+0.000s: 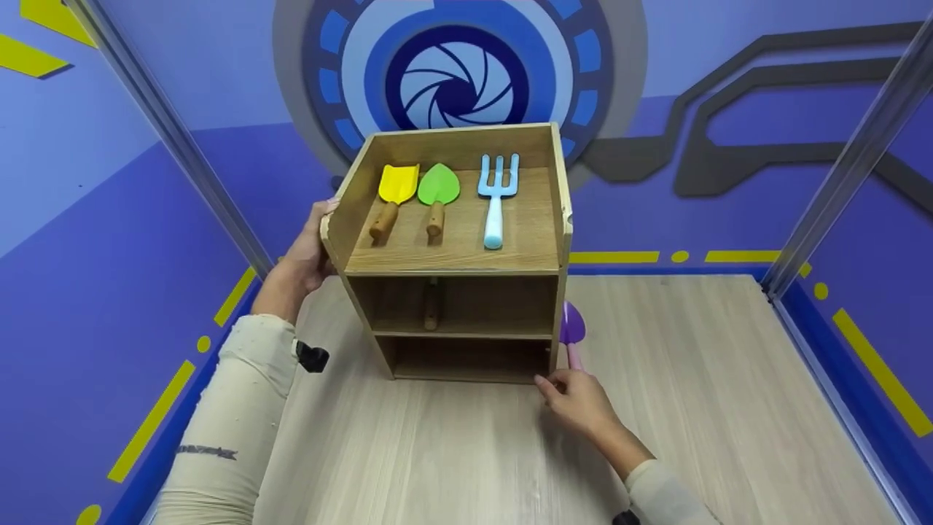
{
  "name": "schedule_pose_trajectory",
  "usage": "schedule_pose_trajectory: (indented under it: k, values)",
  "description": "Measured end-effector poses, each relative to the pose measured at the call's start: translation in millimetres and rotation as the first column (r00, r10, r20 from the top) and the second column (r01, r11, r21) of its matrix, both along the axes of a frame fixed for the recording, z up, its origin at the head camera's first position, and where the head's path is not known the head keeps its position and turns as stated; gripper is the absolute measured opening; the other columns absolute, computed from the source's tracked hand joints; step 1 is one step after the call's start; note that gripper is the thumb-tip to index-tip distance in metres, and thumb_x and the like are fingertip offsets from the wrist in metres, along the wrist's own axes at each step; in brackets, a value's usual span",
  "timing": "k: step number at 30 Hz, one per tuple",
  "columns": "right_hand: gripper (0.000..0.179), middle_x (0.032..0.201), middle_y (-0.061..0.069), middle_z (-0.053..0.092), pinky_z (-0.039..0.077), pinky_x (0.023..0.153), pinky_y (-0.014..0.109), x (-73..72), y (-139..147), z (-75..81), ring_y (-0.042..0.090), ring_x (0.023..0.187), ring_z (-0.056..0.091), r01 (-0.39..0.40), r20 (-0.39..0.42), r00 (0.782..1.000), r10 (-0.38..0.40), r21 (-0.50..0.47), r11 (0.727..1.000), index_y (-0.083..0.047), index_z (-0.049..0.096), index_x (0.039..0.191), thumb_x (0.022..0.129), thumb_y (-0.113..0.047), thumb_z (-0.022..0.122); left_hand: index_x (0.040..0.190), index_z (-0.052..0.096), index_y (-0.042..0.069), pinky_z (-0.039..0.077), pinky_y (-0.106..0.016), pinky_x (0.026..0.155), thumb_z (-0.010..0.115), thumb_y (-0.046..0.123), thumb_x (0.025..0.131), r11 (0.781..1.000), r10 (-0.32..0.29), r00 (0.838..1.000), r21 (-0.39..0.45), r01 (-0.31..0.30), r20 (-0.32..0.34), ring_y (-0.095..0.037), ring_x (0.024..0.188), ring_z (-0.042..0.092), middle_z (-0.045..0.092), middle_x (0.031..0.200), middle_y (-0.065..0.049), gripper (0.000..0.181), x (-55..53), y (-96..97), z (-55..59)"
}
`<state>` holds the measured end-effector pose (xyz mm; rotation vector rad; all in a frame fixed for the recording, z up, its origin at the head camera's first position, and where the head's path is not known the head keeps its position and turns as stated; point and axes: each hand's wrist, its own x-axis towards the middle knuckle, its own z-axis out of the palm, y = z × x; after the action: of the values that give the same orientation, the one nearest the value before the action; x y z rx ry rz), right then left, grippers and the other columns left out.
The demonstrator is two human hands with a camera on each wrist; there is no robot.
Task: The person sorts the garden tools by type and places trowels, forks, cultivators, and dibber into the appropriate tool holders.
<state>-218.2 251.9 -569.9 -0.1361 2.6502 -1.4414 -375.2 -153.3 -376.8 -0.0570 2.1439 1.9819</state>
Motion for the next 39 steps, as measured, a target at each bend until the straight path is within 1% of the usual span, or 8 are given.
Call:
schedule_pose_trajectory:
  k: [5,10,14,19,22,26,34,39]
  values:
    - [0.033,0.081,0.013,0.074,0.055,0.057,0.026,1.7,13,-7.1,0.016,0.067,0.068,0.041,0.025,0.999,-0.041,0.018,0.999,-0.001,0.072,0.09,0.108,-0.028,0.063,0.164,0.038,0.022,0.042,-0.056,0.119,0.049,0.079,0.086,1.0,0.001,1.0,0.0,-0.001,-0.005,-0.032,0.144,0.05,0.046,0.162,-0.014,0.098,0.2,0.1,0.5]
    - [0.036,0.084,0.013,0.075,0.056,0.058,0.026,3.4,21,-11.9,0.016,0.068,0.07,0.079,0.051,0.996,-0.08,0.026,0.997,0.003,0.072,0.094,0.108,-0.029,0.063,0.162,0.042,0.023,0.044,-0.054,0.116,0.048,0.079,0.086,1.0,-0.007,1.0,0.007,0.007,-0.005,-0.03,0.141,0.053,0.049,0.16,-0.012,0.094,1.3,0.1,-0.2]
    - [0.038,0.085,0.013,0.076,0.055,0.059,0.025,2.6,27,-16.8,0.014,0.069,0.069,0.085,0.05,0.995,-0.088,0.052,0.995,0.002,0.073,0.096,0.108,-0.031,0.062,0.163,0.042,0.024,0.044,-0.055,0.117,0.048,0.081,0.086,1.0,-0.006,1.0,-0.002,0.006,-0.008,-0.029,0.142,0.053,0.047,0.162,-0.01,0.095,2.5,-0.5,-1.0]
    - [0.034,0.084,0.009,0.076,0.05,0.062,0.023,-1.0,36,-22.5,0.008,0.07,0.06,0.133,0.003,0.991,-0.134,0.122,0.984,0.0,0.076,0.093,0.106,-0.029,0.064,0.165,0.038,0.025,0.043,-0.058,0.118,0.047,0.081,0.086,1.0,-0.01,1.0,-0.014,0.01,-0.017,-0.032,0.146,0.049,0.043,0.165,-0.012,0.097,2.1,1.9,-0.8]
    - [0.033,0.083,0.006,0.075,0.047,0.065,0.024,-5.0,42,-26.2,0.01,0.072,0.057,0.174,-0.043,0.985,-0.169,0.173,0.97,-0.001,0.077,0.093,0.105,-0.029,0.065,0.166,0.036,0.026,0.041,-0.059,0.119,0.047,0.081,0.086,1.0,-0.01,1.0,-0.02,0.009,-0.019,-0.033,0.149,0.046,0.039,0.168,-0.012,0.097,1.7,3.3,-0.2]
    - [0.035,0.085,0.005,0.075,0.046,0.065,0.026,-11.4,47,-31.1,0.013,0.074,0.057,0.21,-0.069,0.977,-0.2,0.215,0.954,-0.002,0.078,0.095,0.106,-0.033,0.064,0.167,0.034,0.026,0.041,-0.058,0.12,0.048,0.081,0.086,1.0,0.0,1.0,-0.018,0.0,-0.016,-0.032,0.15,0.045,0.038,0.17,-0.012,0.099,2.0,2.9,0.4]
    - [0.034,0.081,0.005,0.069,0.046,0.059,0.029,-24.9,51,-36.9,0.015,0.07,0.058,0.272,-0.003,0.961,-0.277,0.199,0.941,0.001,0.072,0.096,0.105,-0.032,0.064,0.166,0.036,0.026,0.041,-0.059,0.119,0.047,0.08,0.086,1.0,-0.002,1.0,-0.016,0.002,-0.018,-0.033,0.149,0.046,0.04,0.168,-0.013,0.097,2.0,2.1,0.5]
    - [0.035,0.084,0.008,0.071,0.048,0.059,0.03,-34.3,48,-39.6,0.015,0.069,0.061,0.277,0.047,0.956,-0.29,0.181,0.944,0.003,0.069,0.101,0.104,-0.031,0.064,0.165,0.037,0.026,0.042,-0.057,0.118,0.047,0.08,0.087,1.0,-0.007,1.0,-0.012,0.007,-0.02,-0.032,0.147,0.047,0.041,0.167,-0.013,0.096,1.4,0.8,0.4]
